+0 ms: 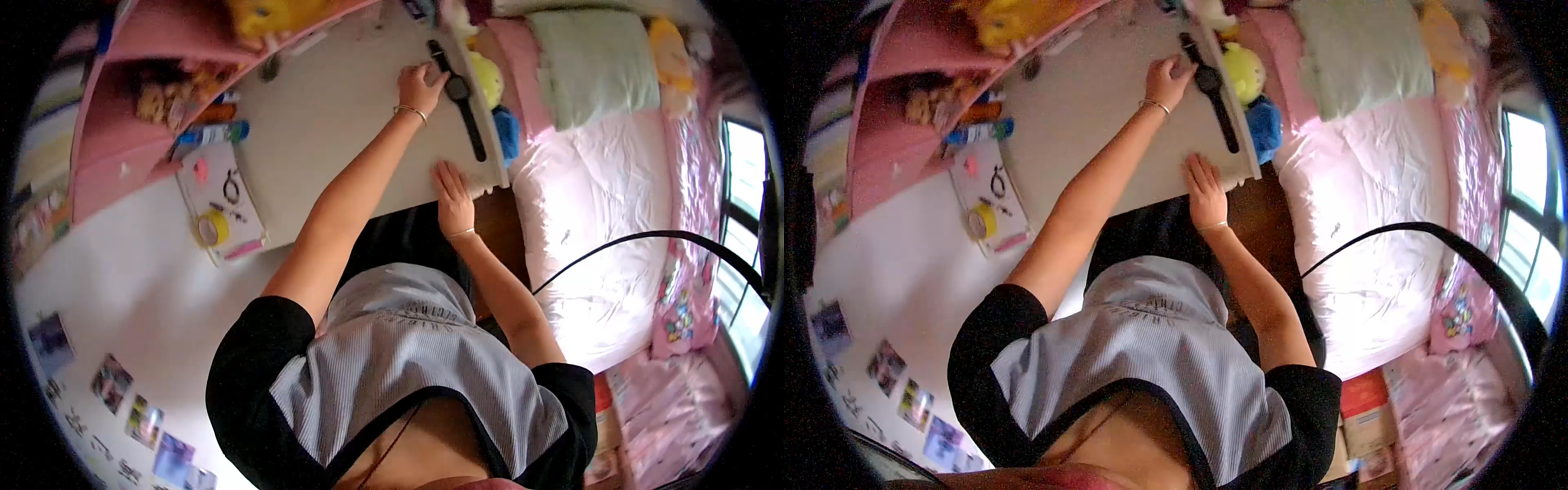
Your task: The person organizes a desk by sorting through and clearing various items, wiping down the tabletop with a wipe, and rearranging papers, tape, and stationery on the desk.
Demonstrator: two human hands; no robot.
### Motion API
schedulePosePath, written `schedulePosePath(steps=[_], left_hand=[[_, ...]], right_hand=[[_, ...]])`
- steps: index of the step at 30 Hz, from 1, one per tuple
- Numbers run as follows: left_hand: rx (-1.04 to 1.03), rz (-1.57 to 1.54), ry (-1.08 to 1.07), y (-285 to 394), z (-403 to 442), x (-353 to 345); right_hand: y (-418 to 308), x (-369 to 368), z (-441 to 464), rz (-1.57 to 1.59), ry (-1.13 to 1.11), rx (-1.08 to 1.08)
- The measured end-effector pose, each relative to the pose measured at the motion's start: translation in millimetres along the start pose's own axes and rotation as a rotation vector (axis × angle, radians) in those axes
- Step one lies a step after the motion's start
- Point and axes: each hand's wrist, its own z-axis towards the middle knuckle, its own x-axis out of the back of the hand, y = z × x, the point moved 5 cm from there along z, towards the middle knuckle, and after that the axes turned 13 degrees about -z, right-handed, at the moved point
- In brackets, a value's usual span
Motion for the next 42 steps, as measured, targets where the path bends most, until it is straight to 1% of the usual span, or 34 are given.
schedulePosePath(steps=[1,4,5,7,9,11,13,14,15,16,18,19,21,23,24,25,26,27,28,30,31,33,34,37,38,40,42], left_hand=[[0.092,-0.094,0.036,-15,-4,18],[0.383,-0.357,0.181,-51,-32,107],[0.494,-0.430,0.239,-69,-52,139],[0.755,-0.484,0.436,-98,-112,205],[0.685,-0.505,0.590,-139,-190,259],[0.687,-0.173,0.617,-146,-265,313],[0.897,-0.469,0.769,-157,-345,335],[0.976,-0.405,0.771,-142,-367,347],[1.054,-0.343,0.767,-128,-386,358],[1.088,-0.357,0.817,-128,-410,361],[1.155,-0.387,0.914,-142,-459,359],[1.165,-0.431,0.911,-150,-472,360],[1.172,-0.516,0.904,-159,-482,362],[1.215,-0.647,0.898,-164,-472,366],[1.233,-0.712,0.899,-165,-463,371],[1.214,-0.640,0.820,-172,-453,381],[1.144,-0.728,0.829,-183,-447,383],[1.073,-0.813,0.837,-197,-442,385],[1.005,-0.893,0.843,-207,-436,388],[0.956,-0.805,0.900,-216,-422,402],[0.926,-0.760,0.928,-221,-416,411],[0.788,-0.561,0.963,-231,-404,427],[0.723,-0.460,0.978,-232,-400,433],[0.737,-0.124,1.054,-211,-378,464],[0.698,-0.131,1.065,-209,-371,470],[0.618,-0.143,1.085,-206,-359,482],[0.473,0.133,0.965,-181,-339,498]], right_hand=[[-4,-7,8,-0.001,-0.018,0.058],[-19,-30,33,0.004,-0.082,0.202],[-21,-39,42,-0.011,-0.084,0.251],[-26,-56,63,-0.045,-0.107,0.337],[-36,-59,96,-0.084,-0.104,0.363],[-53,-62,122,-0.121,-0.075,0.332],[-75,-77,134,-0.045,0.027,0.218],[-87,-86,137,-0.009,0.077,0.157],[-105,-108,129,0.188,-0.020,0.131],[-131,-132,112,0.383,-0.118,0.100],[-200,-149,57,0.470,-0.411,0.216],[-234,-146,25,0.276,-0.348,0.380],[-261,-136,-7,0.099,-0.323,0.559],[-262,-127,-9,0.148,-0.404,0.587],[-252,-129,-3,0.128,-0.383,0.637],[-227,-144,6,-0.007,-0.387,0.545],[-198,-141,21,-0.110,-0.206,0.434],[-153,-145,45,0.015,-0.205,0.186],[-102,-153,53,0.133,0.035,0.047],[-65,-109,60,-0.054,0.144,0.044],[-57,-107,55,-0.052,0.195,0.024],[-46,-121,55,-0.042,0.304,-0.002],[-50,-137,59,-0.025,0.286,-0.010],[-115,-192,53,0.025,0.235,-0.055],[-136,-201,45,0.040,0.214,-0.072],[-213,-182,43,0.047,-0.062,0.100],[-260,-159,46,-0.097,-0.241,-0.019]])
